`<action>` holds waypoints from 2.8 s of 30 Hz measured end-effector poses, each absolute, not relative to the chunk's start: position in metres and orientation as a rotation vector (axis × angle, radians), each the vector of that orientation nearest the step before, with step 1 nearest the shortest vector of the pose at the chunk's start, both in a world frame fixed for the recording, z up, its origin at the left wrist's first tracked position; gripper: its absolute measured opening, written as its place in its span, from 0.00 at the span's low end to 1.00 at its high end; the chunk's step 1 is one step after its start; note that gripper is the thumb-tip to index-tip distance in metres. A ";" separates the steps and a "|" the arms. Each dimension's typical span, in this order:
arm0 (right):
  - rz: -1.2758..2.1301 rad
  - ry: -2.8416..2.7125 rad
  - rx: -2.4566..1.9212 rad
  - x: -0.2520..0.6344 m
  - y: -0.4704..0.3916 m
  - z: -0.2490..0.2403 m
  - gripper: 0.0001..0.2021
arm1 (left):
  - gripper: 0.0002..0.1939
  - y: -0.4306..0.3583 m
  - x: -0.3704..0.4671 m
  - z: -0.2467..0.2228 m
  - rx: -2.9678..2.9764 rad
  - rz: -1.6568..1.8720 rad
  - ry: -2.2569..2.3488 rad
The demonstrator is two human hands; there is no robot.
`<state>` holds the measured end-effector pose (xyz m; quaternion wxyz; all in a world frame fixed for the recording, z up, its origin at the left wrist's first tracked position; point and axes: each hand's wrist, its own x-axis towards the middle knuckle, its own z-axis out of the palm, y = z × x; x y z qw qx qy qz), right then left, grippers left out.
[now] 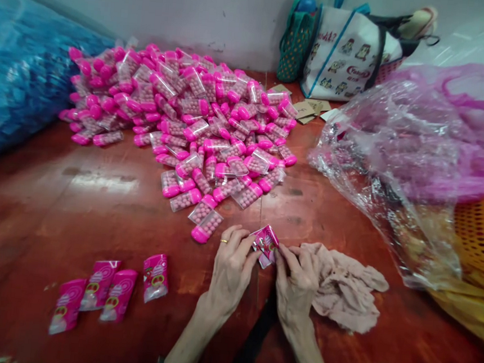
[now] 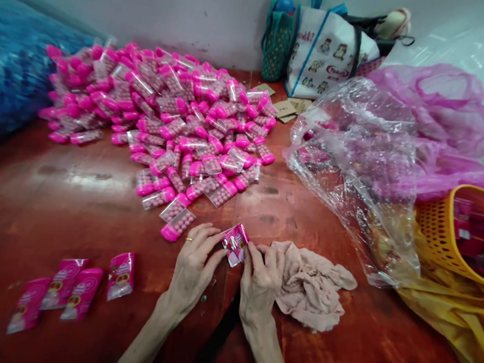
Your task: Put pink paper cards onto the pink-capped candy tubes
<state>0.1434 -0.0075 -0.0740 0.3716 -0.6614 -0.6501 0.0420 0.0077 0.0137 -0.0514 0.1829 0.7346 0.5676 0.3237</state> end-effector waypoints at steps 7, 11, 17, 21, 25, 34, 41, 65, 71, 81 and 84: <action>0.238 -1.618 -1.716 0.139 -0.006 -0.073 0.06 | 0.13 0.011 0.013 -0.058 2.080 0.897 1.603; 0.332 -1.566 -1.758 0.139 -0.006 -0.074 0.06 | 0.13 0.010 0.011 -0.061 2.071 0.877 1.616; 0.378 -1.555 -1.764 0.142 -0.008 -0.075 0.08 | 0.14 0.010 0.010 -0.065 2.060 0.861 1.602; 0.367 -1.596 -1.750 0.141 -0.008 -0.073 0.11 | 0.13 0.010 0.010 -0.066 2.073 0.864 1.611; 0.339 -1.608 -1.741 0.139 -0.008 -0.073 0.11 | 0.12 0.008 0.012 -0.066 2.096 0.866 1.620; 0.356 -1.334 -1.719 0.156 -0.004 -0.067 0.10 | 0.12 0.007 0.010 -0.068 2.044 0.935 1.622; 1.019 -1.078 -1.571 0.144 -0.007 -0.039 0.13 | 0.22 0.012 0.007 -0.035 1.210 1.188 1.395; 0.957 -1.399 -1.509 0.104 -0.014 -0.028 0.17 | 0.09 0.008 -0.002 -0.032 0.394 1.198 1.178; 1.324 -1.144 -1.481 0.105 -0.007 -0.023 0.12 | 0.06 0.007 -0.018 -0.035 0.512 1.246 1.273; 1.009 -1.446 -1.537 0.099 -0.006 -0.021 0.11 | 0.10 -0.003 -0.024 -0.034 0.600 1.360 1.464; 0.875 -1.549 -1.498 0.096 -0.007 -0.021 0.11 | 0.11 -0.006 -0.026 -0.031 0.607 1.393 1.445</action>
